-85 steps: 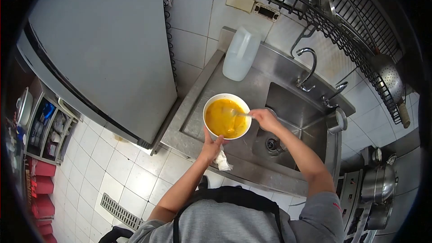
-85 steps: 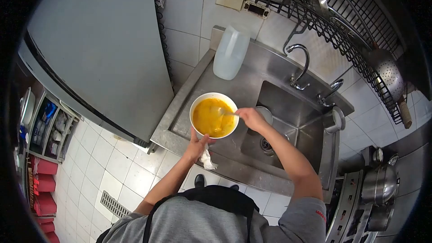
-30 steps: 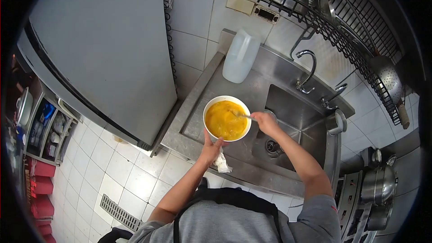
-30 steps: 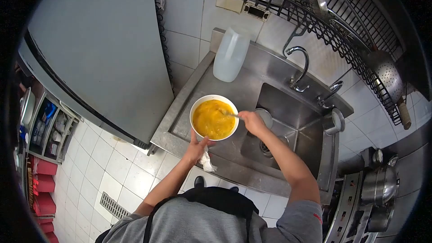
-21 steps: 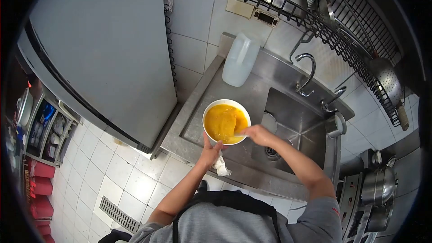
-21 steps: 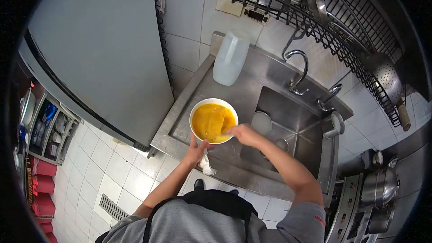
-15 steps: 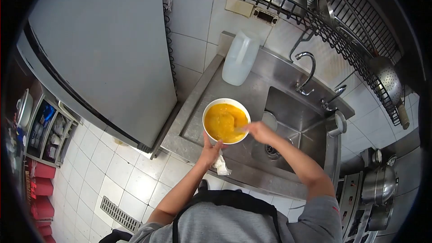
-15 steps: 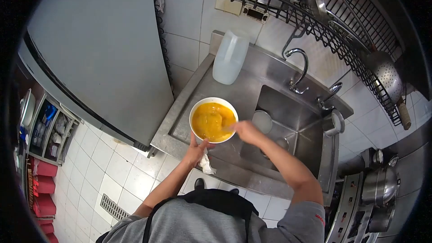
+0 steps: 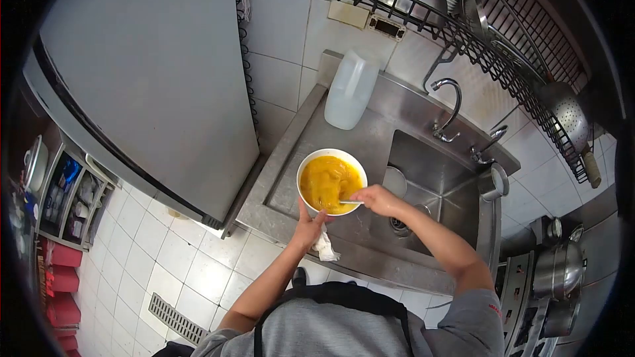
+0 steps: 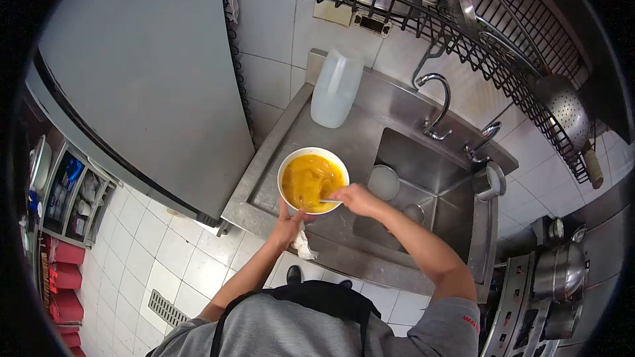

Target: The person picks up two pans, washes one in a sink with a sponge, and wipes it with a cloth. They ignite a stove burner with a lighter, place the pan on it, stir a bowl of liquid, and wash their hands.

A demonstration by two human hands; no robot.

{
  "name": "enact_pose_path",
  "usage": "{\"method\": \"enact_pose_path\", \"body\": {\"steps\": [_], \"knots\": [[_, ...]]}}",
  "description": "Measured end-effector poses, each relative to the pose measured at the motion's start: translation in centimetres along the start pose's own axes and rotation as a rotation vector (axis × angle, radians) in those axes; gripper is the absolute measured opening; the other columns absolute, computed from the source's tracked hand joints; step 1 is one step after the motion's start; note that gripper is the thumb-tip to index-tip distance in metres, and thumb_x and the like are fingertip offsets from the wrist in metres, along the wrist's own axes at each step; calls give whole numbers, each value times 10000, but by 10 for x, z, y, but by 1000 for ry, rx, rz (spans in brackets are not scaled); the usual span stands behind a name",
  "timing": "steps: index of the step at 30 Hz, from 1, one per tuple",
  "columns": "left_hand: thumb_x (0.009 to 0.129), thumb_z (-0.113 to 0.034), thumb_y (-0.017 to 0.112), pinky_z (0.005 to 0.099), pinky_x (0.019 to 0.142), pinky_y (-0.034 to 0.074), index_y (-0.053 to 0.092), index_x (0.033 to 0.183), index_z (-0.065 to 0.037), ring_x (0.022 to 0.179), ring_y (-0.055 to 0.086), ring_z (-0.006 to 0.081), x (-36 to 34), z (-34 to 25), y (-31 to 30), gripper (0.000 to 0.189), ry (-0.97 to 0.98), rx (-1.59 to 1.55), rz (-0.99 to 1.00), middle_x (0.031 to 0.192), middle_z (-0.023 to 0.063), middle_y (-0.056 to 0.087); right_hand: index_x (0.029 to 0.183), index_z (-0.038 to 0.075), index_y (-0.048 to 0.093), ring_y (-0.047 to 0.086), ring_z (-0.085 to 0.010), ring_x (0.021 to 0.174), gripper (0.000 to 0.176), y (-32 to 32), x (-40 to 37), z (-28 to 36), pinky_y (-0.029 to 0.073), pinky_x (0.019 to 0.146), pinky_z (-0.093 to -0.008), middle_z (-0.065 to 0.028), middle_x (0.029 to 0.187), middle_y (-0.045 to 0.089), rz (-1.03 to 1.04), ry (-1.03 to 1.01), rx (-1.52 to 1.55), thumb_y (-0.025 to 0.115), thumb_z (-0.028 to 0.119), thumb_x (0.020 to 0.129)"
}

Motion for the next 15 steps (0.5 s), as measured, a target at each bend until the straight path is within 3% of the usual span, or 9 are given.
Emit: {"method": "enact_pose_path", "body": {"steps": [1, 4, 7, 8, 10, 13, 14, 15], "knots": [[889, -131, 429, 290, 455, 519, -99, 1309, -224, 915, 573, 262, -4, 1, 0, 680, -29, -2, -5, 1163, 191, 425, 922, 22, 615, 572, -162, 800, 188, -10, 1, 1, 437, 736, -281, -88, 840, 635, -53, 23, 16, 473, 50, 802], [878, -79, 446, 298, 723, 471, -221, 1309, -137, 883, 582, 217, -9, -9, 4, 796, -80, -12, 19, 1193, 179, 420, 909, 32, 617, 573, -176, 683, 184, -62, 9, 22, 445, 667, -288, -94, 757, 628, -173, 86, 75, 467, 70, 809], [879, -83, 448, 305, 731, 468, -189, 1322, -139, 874, 580, 219, -10, -4, 1, 777, -97, -10, -13, 1180, 181, 432, 924, 50, 618, 593, -290, 776, 178, -97, 3, 72, 454, 716, -342, -154, 840, 616, -269, 67, -204, 480, 115, 830], [875, -93, 452, 283, 641, 477, -158, 1325, -164, 868, 580, 216, -7, -2, -1, 762, -40, -3, -3, 1177, 180, 434, 921, 78, 617, 581, -322, 773, 183, -102, 0, 83, 458, 706, -371, -161, 823, 605, -323, 9, -280, 469, 138, 831], [867, -114, 461, 238, 461, 496, -97, 1331, -214, 856, 578, 212, 0, 7, -6, 733, 75, 7, 23, 1169, 177, 437, 916, 87, 615, 581, -325, 778, 186, -101, -10, 102, 460, 694, -396, -158, 816, 605, -302, 81, -419, 461, 144, 828], [833, -63, 479, 212, 565, 475, -64, 1344, -169, 825, 576, 203, -11, 22, -30, 753, -72, 125, -121, 1187, 159, 433, 904, 121, 621, 589, -333, 768, 182, -82, -13, 88, 464, 677, -430, -166, 797, 608, -296, 185, -510, 480, 142, 790], [861, -113, 458, 254, 777, 405, -76, 1311, -4, 855, 550, 165, -27, 2, -30, 707, -46, 248, -150, 848, 59, 606, 924, 123, 612, 590, -339, 764, 196, -72, -13, 72, 465, 673, -434, -176, 804, 607, -310, 218, -484, 475, 139, 785], [865, -132, 438, 255, 787, 395, 92, 1286, -5, 864, 543, 156, -40, -7, -35, 559, 29, 296, -226, 937, 79, 578, 975, 113, 586, 589, -348, 764, 223, -59, -14, 58, 464, 663, -439, -182, 799, 605, -300, 175, -477, 452, 156, 802]]}}
Point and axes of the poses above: each hand's wrist, its own x-axis towards the middle knuckle, its own y-axis out of the palm, z = x × y, the point moved 8 cm from there along x, towards the middle knuckle
